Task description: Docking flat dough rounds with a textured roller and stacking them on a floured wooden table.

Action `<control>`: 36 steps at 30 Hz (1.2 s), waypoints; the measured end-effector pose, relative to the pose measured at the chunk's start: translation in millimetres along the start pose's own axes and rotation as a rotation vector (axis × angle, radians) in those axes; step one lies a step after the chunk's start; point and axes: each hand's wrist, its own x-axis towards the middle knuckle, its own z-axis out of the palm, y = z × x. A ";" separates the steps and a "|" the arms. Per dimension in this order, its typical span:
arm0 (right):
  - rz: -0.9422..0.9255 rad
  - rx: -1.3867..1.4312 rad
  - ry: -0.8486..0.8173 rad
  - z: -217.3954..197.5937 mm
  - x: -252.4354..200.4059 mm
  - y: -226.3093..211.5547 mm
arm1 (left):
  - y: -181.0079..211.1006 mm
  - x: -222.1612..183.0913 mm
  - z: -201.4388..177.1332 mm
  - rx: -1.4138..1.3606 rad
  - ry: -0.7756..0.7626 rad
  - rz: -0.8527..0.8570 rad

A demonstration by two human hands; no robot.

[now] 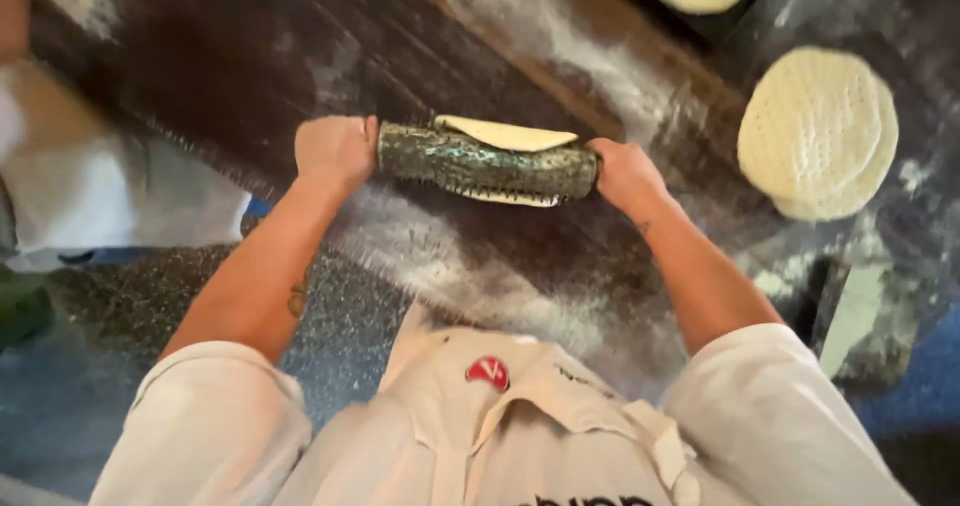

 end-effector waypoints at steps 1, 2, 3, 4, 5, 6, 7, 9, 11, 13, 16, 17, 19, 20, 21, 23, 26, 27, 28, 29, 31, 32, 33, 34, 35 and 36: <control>0.012 0.029 0.020 16.7 -13.2 11.4 | 5.2 -6.2 -4.4 -0.027 -0.014 0.020; 0.025 0.058 0.040 33.8 -26.0 23.3 | 10.9 -11.5 -8.2 -0.053 -0.029 0.040; 0.023 0.051 0.040 40.9 -45.5 34.4 | 24.2 -19.5 -12.6 -0.059 -0.026 0.037; 0.041 0.059 0.068 48.5 -65.5 46.2 | 38.1 -28.0 -16.6 -0.053 0.028 0.111; 0.077 0.078 0.083 64.6 -100.8 55.2 | 53.7 -45.9 -18.6 -0.048 0.063 0.199; 0.093 0.084 0.069 66.0 -116.0 54.2 | 61.3 -56.1 -2.7 -0.052 0.045 0.211; 0.084 0.083 0.183 63.5 -125.3 55.3 | 69.5 -60.5 12.0 -0.026 0.050 0.225; 0.074 0.075 0.304 47.1 -130.4 37.4 | 79.6 -63.6 31.9 -0.003 0.065 0.240; -0.520 0.300 0.338 25.8 -127.0 -6.4 | 78.2 -69.4 42.6 -0.011 0.426 0.228; -0.558 0.249 0.308 37.3 -124.8 -10.5 | 113.8 -68.6 14.6 -0.309 0.058 0.012; -0.603 0.135 0.272 37.5 -118.3 -17.7 | 149.6 -58.1 -10.5 -0.570 -0.271 -0.251; -0.581 0.102 0.246 41.9 -124.8 -21.3 | 159.7 -61.5 -11.8 -0.528 -0.274 -0.289; -0.562 0.096 0.205 33.0 -130.8 -20.5 | 162.0 -62.1 -15.4 -0.551 -0.262 -0.311; -0.537 0.093 0.168 27.4 -131.3 -20.3 | 162.2 -60.1 -17.7 -0.570 -0.252 -0.328; -0.552 0.087 0.161 38.3 -123.8 -12.0 | 163.2 -60.6 -21.8 -0.577 -0.248 -0.343; -0.565 -0.103 0.331 61.4 -110.3 4.5 | 165.5 -60.6 -29.8 -0.567 -0.234 -0.325; -0.548 -0.309 0.753 73.4 -82.5 35.7 | 165.3 -57.9 -24.4 -0.543 -0.240 -0.330; -0.558 -0.313 0.755 70.4 -79.7 34.0 | 165.6 -58.3 -27.2 -0.547 -0.233 -0.336; -0.465 -0.165 0.608 67.7 -76.0 32.6 | 165.9 -58.0 -29.5 -0.560 -0.232 -0.337; -0.367 -0.014 0.455 68.5 -74.6 29.7 | 165.3 -60.5 -30.2 -0.569 -0.238 -0.339; -0.396 -0.010 0.409 58.9 -72.3 15.2 | 167.3 -61.2 -35.4 -0.548 -0.254 -0.333; -0.418 -0.007 0.367 54.7 -71.8 8.3 | 168.8 -61.5 -37.7 -0.526 -0.272 -0.320; -0.412 -0.003 0.364 44.9 -74.1 -1.5 | 169.7 -63.6 -38.6 -0.524 -0.278 -0.317; -0.437 0.001 0.303 34.7 -75.9 -11.4 | 170.3 -65.4 -39.7 -0.522 -0.271 -0.307; -0.475 0.000 0.254 19.9 -68.7 -23.1 | 167.0 -60.9 -44.0 -0.519 -0.248 -0.303; -0.482 0.000 0.261 6.6 -41.2 -19.7 | 165.2 -58.0 -45.9 -0.516 -0.238 -0.306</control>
